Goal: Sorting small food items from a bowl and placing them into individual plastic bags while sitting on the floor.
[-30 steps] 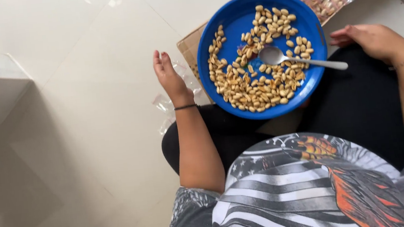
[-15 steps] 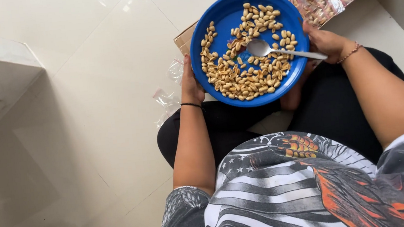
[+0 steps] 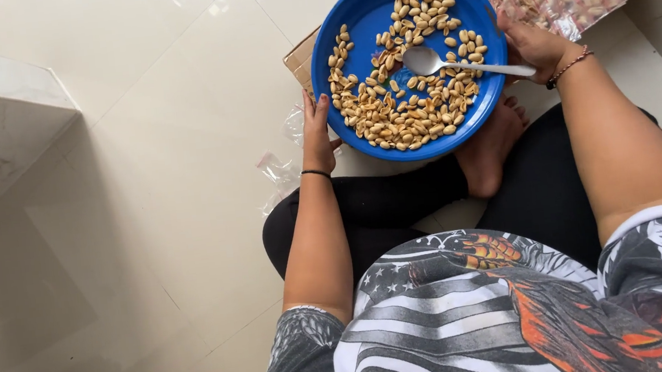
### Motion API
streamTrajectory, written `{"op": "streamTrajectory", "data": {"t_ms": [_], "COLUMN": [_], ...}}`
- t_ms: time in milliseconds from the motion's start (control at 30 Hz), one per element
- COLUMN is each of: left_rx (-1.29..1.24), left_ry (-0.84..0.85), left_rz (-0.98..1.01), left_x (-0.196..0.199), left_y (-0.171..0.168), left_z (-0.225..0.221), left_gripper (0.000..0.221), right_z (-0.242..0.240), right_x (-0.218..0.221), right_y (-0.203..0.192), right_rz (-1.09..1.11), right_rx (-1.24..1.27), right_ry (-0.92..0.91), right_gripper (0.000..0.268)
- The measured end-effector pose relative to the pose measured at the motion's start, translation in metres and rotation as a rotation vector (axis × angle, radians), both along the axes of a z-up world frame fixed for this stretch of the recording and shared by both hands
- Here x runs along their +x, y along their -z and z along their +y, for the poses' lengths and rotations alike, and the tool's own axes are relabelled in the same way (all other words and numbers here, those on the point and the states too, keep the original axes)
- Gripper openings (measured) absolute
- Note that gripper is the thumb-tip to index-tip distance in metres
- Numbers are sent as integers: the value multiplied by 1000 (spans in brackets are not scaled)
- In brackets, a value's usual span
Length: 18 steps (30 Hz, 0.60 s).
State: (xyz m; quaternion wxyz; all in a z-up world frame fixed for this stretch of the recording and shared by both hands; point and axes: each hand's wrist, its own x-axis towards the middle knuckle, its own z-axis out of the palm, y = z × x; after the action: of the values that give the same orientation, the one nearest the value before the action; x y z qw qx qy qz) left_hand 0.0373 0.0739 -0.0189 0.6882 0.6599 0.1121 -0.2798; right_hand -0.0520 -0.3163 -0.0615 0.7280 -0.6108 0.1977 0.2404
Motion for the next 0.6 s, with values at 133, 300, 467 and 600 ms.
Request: {"op": "streamTrajectory", "data": {"t_ms": [133, 300, 467, 600], "left_rx": [9, -36, -108, -141], "left_ry": [34, 48, 24, -1], "left_rz": [-11, -29, -74, -116], "left_x": [-4, -7, -13, -17], "left_y": [5, 14, 17, 20], "left_z": [4, 6, 3, 4], "left_gripper": [116, 113, 107, 107], "right_z": [7, 24, 28, -2], "right_x": [-9, -15, -31, -74], "right_y": [-10, -30, -57, -46], "right_rz": [-93, -72, -91, -32], "right_rx": [43, -14, 13, -256], "right_ry": [12, 82, 50, 142], "right_gripper": [99, 110, 125, 103]}}
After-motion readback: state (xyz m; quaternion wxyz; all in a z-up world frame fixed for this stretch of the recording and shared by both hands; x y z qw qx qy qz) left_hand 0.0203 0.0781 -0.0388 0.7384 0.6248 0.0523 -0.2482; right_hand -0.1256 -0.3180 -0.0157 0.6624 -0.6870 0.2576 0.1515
